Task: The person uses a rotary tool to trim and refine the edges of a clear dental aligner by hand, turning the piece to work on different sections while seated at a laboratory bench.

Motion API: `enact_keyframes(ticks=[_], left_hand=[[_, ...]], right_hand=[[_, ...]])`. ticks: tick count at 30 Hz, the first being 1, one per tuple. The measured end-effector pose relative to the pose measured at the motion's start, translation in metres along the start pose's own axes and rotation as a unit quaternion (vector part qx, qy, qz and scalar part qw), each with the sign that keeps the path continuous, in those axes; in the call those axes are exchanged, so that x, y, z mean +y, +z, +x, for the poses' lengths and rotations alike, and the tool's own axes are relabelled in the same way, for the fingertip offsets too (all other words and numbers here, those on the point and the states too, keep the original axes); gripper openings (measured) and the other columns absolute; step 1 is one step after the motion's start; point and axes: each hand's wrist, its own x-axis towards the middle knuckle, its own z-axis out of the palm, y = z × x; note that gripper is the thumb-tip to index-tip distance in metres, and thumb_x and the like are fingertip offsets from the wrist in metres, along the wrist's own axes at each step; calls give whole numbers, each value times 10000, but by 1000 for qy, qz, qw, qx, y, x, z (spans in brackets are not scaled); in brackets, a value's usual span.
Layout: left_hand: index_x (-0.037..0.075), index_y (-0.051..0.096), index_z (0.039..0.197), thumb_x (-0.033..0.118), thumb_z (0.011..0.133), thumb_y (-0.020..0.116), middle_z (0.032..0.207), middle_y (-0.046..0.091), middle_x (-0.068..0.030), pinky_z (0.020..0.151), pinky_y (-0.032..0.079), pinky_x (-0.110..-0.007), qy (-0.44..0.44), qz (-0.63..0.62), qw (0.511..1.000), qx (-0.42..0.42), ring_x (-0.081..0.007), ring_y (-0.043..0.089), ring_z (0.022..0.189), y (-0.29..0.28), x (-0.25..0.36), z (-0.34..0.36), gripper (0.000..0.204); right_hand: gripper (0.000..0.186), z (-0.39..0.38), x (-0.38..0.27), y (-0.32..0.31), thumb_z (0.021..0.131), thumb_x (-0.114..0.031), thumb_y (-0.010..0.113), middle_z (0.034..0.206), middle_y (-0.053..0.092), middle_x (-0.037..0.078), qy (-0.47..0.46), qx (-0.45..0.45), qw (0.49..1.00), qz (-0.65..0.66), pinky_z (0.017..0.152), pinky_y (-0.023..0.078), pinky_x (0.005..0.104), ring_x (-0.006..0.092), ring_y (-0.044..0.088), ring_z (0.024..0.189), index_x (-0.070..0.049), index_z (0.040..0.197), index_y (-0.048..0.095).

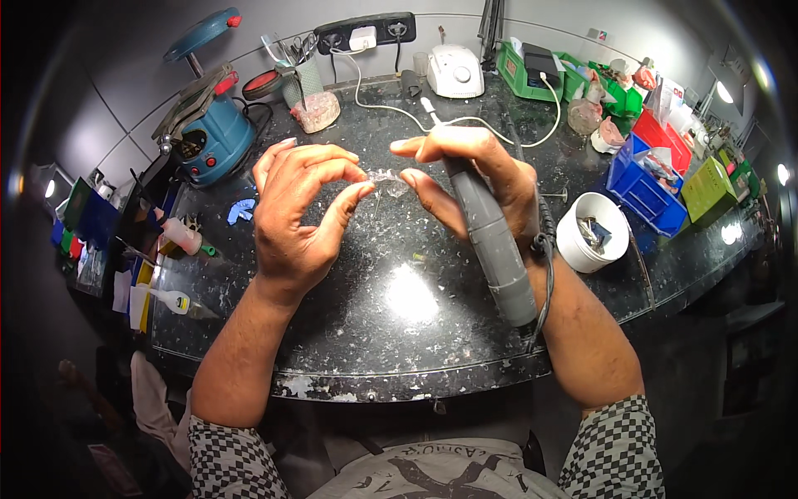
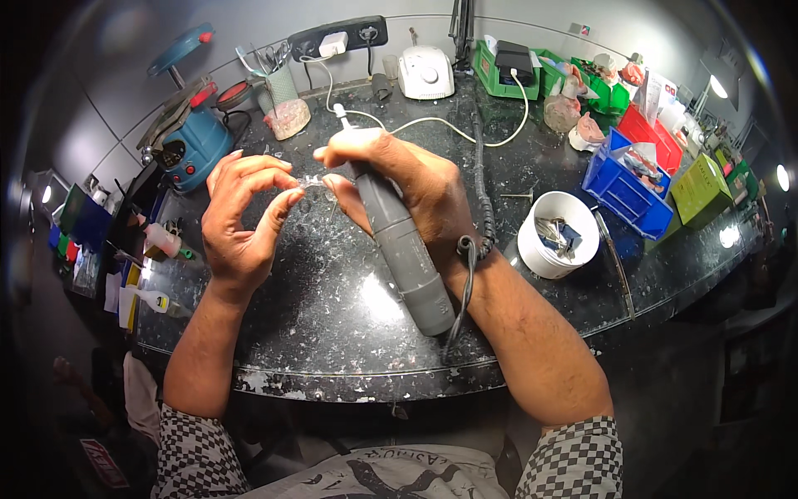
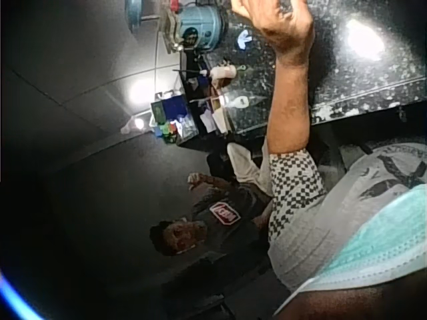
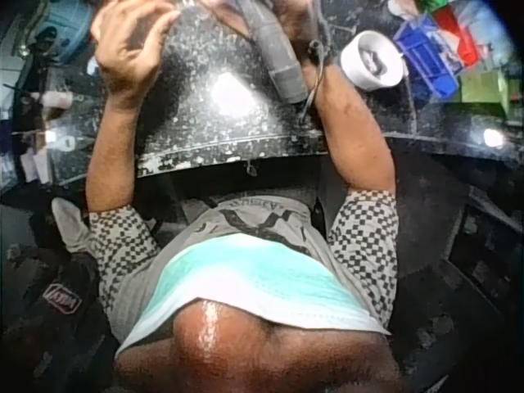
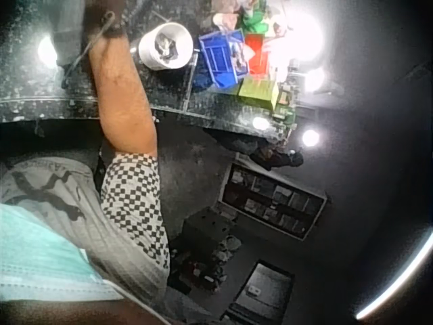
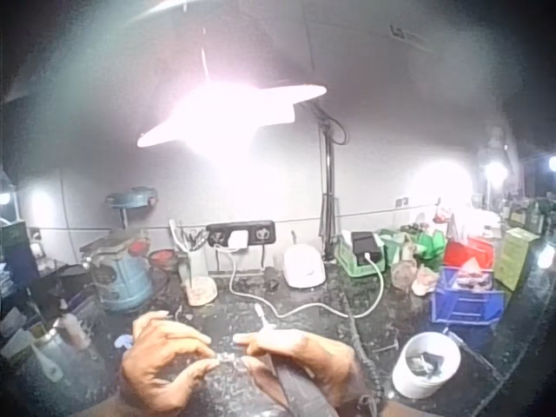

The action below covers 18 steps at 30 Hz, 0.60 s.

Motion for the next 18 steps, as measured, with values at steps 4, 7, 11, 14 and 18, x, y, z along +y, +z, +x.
enact_keyframes(ticks=[4, 7, 11, 14, 18], left_hand=[[74, 695, 909, 102, 792, 773, 970, 691, -49, 1052, 358, -458, 30, 12, 999, 4, -207, 641, 982, -1, 1, 3, 142], [79, 702, 915, 94, 784, 778, 971, 692, -45, 1050, 359, -456, 47, 35, 998, 5, -206, 639, 983, -6, 1, 2, 152], [82, 706, 918, 82, 775, 780, 968, 691, -42, 1049, 357, -451, 60, 46, 997, 11, -206, 638, 982, -9, 4, 6, 161], [82, 707, 916, 68, 764, 784, 963, 690, -40, 1053, 350, -447, 68, 52, 996, 9, -202, 637, 977, -9, 6, 7, 171], [83, 705, 911, 60, 749, 793, 962, 688, -38, 1057, 342, -439, 75, 63, 995, 13, -196, 637, 967, -9, 7, 9, 186]], right_hand=[[285, 4, -8, -3, 801, 30, 737, 912, 669, 73, 57, -50, 994, 82, 797, 553, 299, 162, 685, 874, -46, 1032, 588], [267, 6, -7, 4, 847, 43, 695, 946, 647, 83, 133, -60, 980, 136, 867, 535, 311, 153, 652, 946, -36, 1049, 539], [270, 9, -10, 1, 851, -41, 731, 912, 611, 10, 268, -37, 921, 280, 790, 507, 236, 69, 598, 855, -62, 1051, 552], [273, 11, -12, -1, 848, -39, 732, 901, 602, 2, 279, -40, 917, 281, 771, 502, 226, 57, 586, 833, -66, 1052, 552], [271, 13, -14, -2, 844, -39, 728, 880, 596, -3, 286, -54, 916, 276, 764, 502, 229, 55, 585, 828, -69, 1049, 553]])
